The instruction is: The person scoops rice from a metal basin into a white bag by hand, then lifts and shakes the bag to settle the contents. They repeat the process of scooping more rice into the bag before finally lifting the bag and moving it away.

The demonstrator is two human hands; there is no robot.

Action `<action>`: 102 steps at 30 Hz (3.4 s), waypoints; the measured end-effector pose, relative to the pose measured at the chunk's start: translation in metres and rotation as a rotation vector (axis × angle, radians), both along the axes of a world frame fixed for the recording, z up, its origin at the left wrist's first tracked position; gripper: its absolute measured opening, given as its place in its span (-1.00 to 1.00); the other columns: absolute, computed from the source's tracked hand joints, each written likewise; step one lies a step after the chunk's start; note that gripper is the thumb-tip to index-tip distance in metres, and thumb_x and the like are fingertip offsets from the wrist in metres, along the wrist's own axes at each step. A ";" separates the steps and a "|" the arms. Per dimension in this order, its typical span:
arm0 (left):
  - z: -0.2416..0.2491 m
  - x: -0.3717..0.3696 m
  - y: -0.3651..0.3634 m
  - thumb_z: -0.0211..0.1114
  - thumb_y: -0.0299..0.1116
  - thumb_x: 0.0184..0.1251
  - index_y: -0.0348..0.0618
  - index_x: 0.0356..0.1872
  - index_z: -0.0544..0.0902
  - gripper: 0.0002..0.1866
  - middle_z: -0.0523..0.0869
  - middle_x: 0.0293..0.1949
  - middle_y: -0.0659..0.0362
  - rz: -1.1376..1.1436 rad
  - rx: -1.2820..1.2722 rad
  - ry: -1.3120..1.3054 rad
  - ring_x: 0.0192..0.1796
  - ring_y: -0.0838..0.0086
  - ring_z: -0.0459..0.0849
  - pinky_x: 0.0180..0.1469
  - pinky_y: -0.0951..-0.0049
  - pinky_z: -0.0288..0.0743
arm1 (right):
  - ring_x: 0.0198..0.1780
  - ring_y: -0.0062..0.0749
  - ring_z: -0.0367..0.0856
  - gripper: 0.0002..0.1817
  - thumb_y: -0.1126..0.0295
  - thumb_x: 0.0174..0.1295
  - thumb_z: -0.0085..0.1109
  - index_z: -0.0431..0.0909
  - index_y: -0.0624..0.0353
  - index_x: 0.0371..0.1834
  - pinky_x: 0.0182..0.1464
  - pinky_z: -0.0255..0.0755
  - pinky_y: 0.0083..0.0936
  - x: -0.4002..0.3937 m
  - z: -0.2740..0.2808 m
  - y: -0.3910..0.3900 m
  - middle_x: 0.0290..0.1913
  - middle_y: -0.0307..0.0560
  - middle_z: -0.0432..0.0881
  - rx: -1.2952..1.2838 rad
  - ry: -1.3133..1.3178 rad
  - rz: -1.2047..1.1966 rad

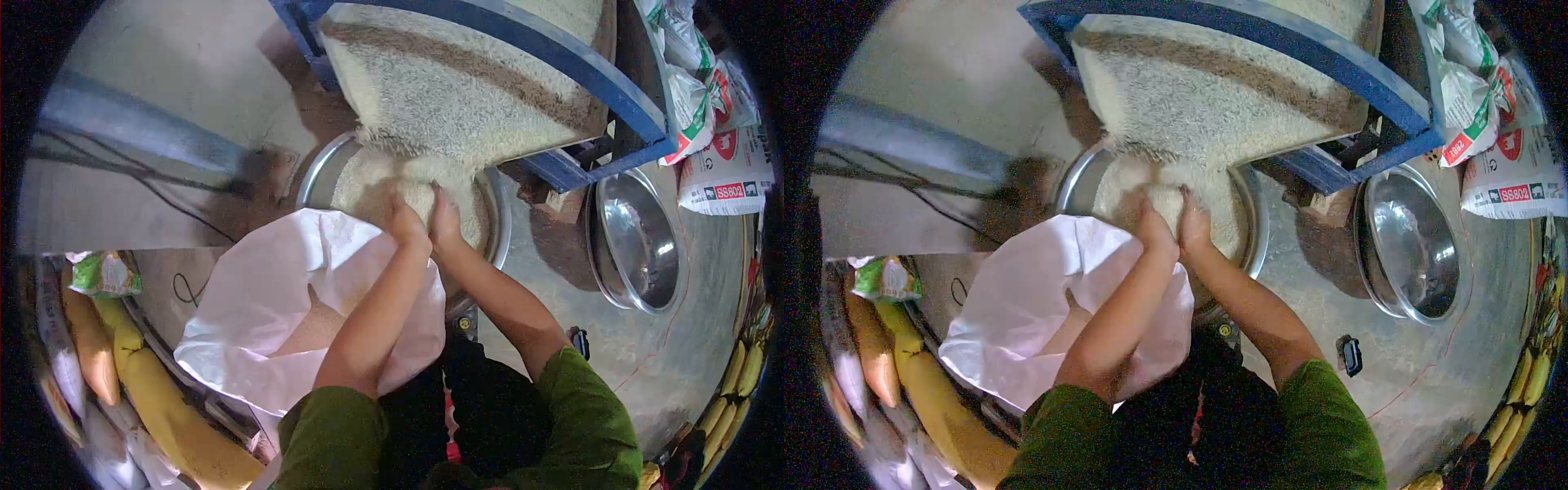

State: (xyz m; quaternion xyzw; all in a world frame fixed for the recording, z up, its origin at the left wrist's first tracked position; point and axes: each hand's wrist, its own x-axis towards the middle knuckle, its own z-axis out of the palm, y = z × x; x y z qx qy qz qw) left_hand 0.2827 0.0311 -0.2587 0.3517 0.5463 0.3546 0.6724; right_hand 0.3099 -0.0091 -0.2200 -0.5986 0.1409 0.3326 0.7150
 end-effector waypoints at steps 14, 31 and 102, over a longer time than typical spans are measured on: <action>0.164 -0.212 -0.007 -0.11 -0.07 0.19 -0.14 -0.03 0.34 -0.57 0.43 -0.11 0.13 -0.078 -0.275 -0.017 -0.11 0.40 0.45 -0.08 0.43 0.34 | -0.35 -0.17 0.45 -0.76 0.31 0.06 -0.02 0.46 0.30 -0.47 -0.26 0.32 -0.39 -0.118 0.064 -0.008 -0.40 0.07 0.49 0.226 -0.879 1.147; -0.032 0.017 -0.015 0.01 -0.21 0.07 -0.45 -0.03 0.31 -0.48 0.37 -0.04 -0.22 -0.404 0.718 1.055 0.06 0.06 0.30 0.14 0.31 0.11 | -0.05 -0.03 0.38 -0.63 0.44 -0.13 0.03 0.39 0.33 -0.18 -0.02 0.25 -0.36 0.051 -0.066 -0.043 -0.14 0.26 0.43 -0.701 -1.193 0.484; 0.172 -0.165 0.000 -0.09 -0.17 0.19 -0.16 0.04 0.29 -0.57 0.43 -0.08 0.08 -0.315 -0.278 0.004 -0.09 0.35 0.43 -0.08 0.40 0.30 | -0.35 -0.50 0.45 -0.76 0.38 0.05 -0.02 0.47 0.29 -0.26 -0.26 0.35 -0.58 -0.021 0.046 -0.039 -0.36 -0.16 0.53 0.165 -0.568 0.641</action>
